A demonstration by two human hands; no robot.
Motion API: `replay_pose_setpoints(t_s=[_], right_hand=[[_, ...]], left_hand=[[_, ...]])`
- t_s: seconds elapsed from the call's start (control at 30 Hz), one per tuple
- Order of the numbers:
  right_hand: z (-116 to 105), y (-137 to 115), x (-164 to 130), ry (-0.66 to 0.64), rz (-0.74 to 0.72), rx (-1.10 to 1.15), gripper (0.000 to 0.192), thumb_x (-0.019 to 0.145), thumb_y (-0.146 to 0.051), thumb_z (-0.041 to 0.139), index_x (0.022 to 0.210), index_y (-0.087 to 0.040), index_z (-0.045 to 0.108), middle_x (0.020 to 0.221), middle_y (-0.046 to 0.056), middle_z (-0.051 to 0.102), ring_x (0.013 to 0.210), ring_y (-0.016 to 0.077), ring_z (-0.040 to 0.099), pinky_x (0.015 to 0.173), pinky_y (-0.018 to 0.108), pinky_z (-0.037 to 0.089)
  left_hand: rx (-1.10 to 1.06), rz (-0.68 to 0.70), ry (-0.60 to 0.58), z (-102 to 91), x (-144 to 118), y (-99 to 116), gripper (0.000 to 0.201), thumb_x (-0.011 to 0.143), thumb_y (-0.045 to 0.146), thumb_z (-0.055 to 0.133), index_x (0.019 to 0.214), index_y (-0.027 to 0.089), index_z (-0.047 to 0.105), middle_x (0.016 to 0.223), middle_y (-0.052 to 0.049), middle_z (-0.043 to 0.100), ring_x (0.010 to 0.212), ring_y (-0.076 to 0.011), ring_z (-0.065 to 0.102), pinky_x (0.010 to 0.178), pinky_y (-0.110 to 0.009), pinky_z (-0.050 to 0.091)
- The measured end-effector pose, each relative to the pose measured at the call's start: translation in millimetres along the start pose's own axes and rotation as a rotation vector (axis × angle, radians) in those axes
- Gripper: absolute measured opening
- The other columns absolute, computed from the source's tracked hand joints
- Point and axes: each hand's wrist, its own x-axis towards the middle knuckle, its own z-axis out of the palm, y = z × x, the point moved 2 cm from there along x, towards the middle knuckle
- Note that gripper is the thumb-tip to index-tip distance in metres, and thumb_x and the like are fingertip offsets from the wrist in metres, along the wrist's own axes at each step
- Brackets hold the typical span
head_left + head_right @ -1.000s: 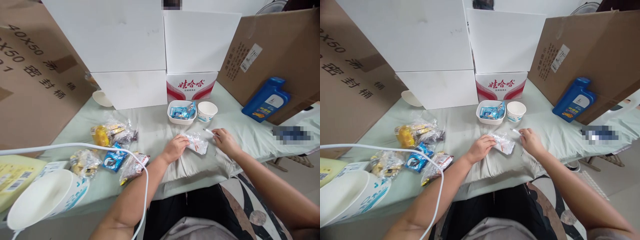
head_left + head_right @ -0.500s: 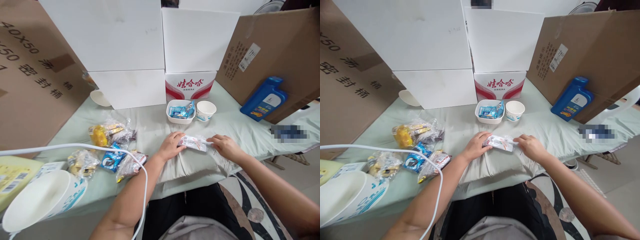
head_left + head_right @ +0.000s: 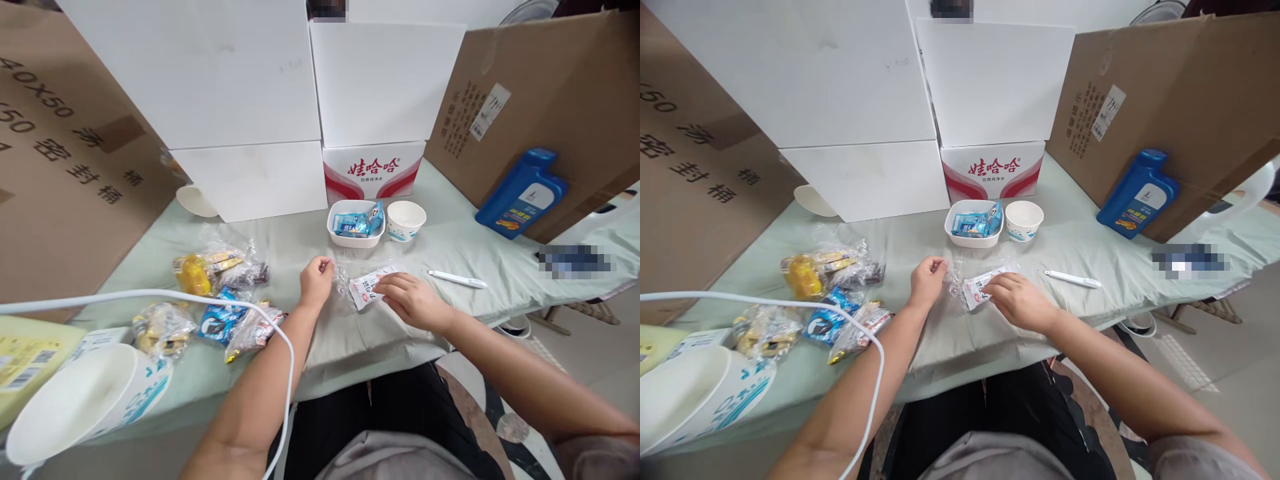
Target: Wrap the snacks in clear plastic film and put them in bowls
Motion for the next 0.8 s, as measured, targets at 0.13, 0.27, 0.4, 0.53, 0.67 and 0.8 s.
replay_pose_setpoints(t_s=[0.13, 0.27, 0.4, 0.53, 0.67, 0.8], right_hand=[[15, 30, 29, -0.167, 0.236, -0.134, 0.029, 0.095, -0.022, 0.046, 0.117, -0.016, 0.063, 0.116, 0.014, 0.068, 0.107, 0.0254, 0.062, 0.094, 0.041, 0.049], [7, 50, 33, -0.345, 0.426, -0.273, 0.026, 0.094, -0.026, 0.051, 0.114, -0.02, 0.066, 0.112, 0.011, 0.069, 0.096, 0.0242, 0.067, 0.079, 0.033, 0.051], [-2, 48, 21, -0.389, 0.367, -0.235, 0.028, 0.096, -0.035, 0.048, 0.113, -0.022, 0.066, 0.107, 0.007, 0.07, 0.093, 0.0216, 0.066, 0.076, 0.03, 0.049], [2, 45, 15, -0.424, 0.236, -0.181, 0.048, 0.08, -0.047, 0.07, 0.118, -0.019, 0.063, 0.11, 0.01, 0.068, 0.104, 0.0276, 0.059, 0.086, 0.036, 0.046], [3, 37, 18, -0.38, 0.272, -0.205, 0.059, 0.069, -0.044, 0.081, 0.117, -0.016, 0.061, 0.105, 0.013, 0.065, 0.1, 0.0302, 0.055, 0.083, 0.039, 0.044], [-2, 13, 17, -0.32, 0.183, -0.205, 0.033, 0.074, -0.033, 0.076, 0.099, -0.017, 0.062, 0.098, 0.011, 0.062, 0.091, 0.0264, 0.055, 0.078, 0.037, 0.044]], left_hand=[[-0.007, 0.048, 0.108, -10.4, 1, 3, 0.011, 0.081, 0.027, 0.059, 0.087, 0.018, 0.062, 0.074, 0.0, 0.063, 0.064, -0.0129, 0.058, 0.064, -0.025, 0.048], [-0.007, 0.403, 0.022, -9.8, -9, 19, 0.008, 0.083, 0.021, 0.057, 0.086, 0.019, 0.064, 0.08, -0.001, 0.063, 0.066, -0.0118, 0.056, 0.066, -0.024, 0.049], [0.031, 0.483, -0.244, 2.6, -15, 21, 0.021, 0.084, 0.014, 0.055, 0.101, 0.019, 0.066, 0.1, -0.005, 0.066, 0.068, -0.0111, 0.058, 0.067, -0.025, 0.05], [0.103, 0.374, -0.15, 2.3, -11, 16, 0.02, 0.081, 0.015, 0.06, 0.1, 0.017, 0.065, 0.093, -0.004, 0.067, 0.061, -0.011, 0.056, 0.067, -0.028, 0.051], [0.069, 0.467, 0.051, -8.7, -14, 22, 0.016, 0.084, 0.014, 0.052, 0.091, 0.018, 0.065, 0.09, -0.005, 0.067, 0.073, -0.0143, 0.061, 0.074, -0.029, 0.053], [0.032, 0.591, -0.323, 0.0, -21, 29, 0.022, 0.089, 0.016, 0.05, 0.097, 0.022, 0.069, 0.095, -0.005, 0.072, 0.089, -0.0174, 0.066, 0.082, -0.032, 0.054]])
